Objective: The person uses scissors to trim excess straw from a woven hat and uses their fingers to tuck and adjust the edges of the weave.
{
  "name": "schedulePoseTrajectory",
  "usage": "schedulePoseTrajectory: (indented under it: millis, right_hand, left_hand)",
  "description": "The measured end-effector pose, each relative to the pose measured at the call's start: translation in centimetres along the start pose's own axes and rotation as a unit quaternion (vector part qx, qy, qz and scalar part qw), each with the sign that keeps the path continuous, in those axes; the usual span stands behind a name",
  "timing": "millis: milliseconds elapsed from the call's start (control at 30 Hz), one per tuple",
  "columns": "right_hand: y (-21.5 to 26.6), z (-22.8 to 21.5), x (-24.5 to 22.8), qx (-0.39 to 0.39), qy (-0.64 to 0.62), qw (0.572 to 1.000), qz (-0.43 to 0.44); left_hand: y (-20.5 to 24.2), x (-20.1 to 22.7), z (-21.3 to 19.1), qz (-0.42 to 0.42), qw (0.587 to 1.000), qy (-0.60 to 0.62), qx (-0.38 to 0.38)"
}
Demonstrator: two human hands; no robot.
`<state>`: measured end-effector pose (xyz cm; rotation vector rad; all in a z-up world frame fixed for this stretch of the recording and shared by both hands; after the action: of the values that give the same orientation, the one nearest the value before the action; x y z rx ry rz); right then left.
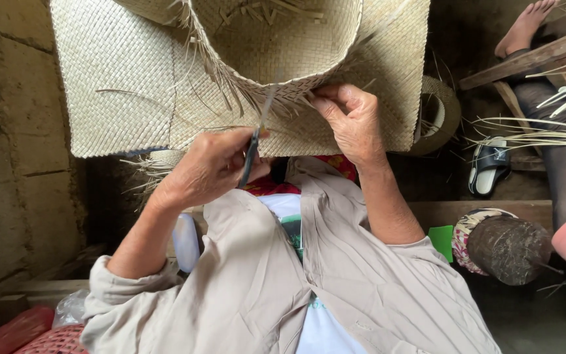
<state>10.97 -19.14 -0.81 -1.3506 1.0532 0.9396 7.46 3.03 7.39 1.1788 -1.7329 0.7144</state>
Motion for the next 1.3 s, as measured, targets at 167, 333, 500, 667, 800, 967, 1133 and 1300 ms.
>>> schedulePoseTrajectory:
  millis: [167,333,500,667,800,967,1133,1300]
  right_hand:
    - [0.6,0.0,1.1,-0.001,-0.041,0.999,0.005]
    - [0.5,-0.1,1.0,-0.017,-0.047,0.999,-0.003]
    - [0.3,-0.1,0.6,-0.022,-0.068,0.997,-0.008]
    - [0.2,-0.4,0.6,-0.028,-0.085,0.996,-0.02]
    - [0.2,-0.9,1.5,-0.037,-0.073,0.996,-0.021]
    - [-0.3,-0.9,0.7,-0.051,-0.069,0.995,-0.045]
    - [-0.7,-0.8,-0.2,-0.064,-0.061,0.995,-0.051]
    - [-0.9,-0.5,-0.7,-0.067,-0.061,0.995,-0.049]
  left_hand:
    - [-0.1,-6.1,3.5,-0.178,0.938,-0.078,-0.288]
    - [-1.6,-6.1,4.0,-0.195,0.914,-0.079,-0.347]
    - [-2.7,-7.6,4.6,-0.225,0.91,-0.018,-0.348]
    - [-4.0,-7.6,4.4,-0.197,0.926,0.01,-0.323]
    - [-4.6,-8.4,4.1,-0.17,0.939,0.02,-0.3]
    - [-4.6,-7.7,3.7,-0.147,0.949,0.054,-0.275]
    - [-4.4,-7.4,3.6,-0.154,0.943,0.125,-0.268]
    - [-4.6,-9.8,3.8,-0.154,0.937,0.161,-0.269]
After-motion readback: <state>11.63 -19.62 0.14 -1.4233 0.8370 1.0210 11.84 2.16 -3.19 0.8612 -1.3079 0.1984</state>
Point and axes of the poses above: each hand's wrist, its own y-axis away from the middle knuckle, its own z-axis out of the palm, x = y × z, the point moved 8 cm from there along -y, towards the middle knuckle, and after that the axes turned 15 degrees about -z, right-handed, at the moved point
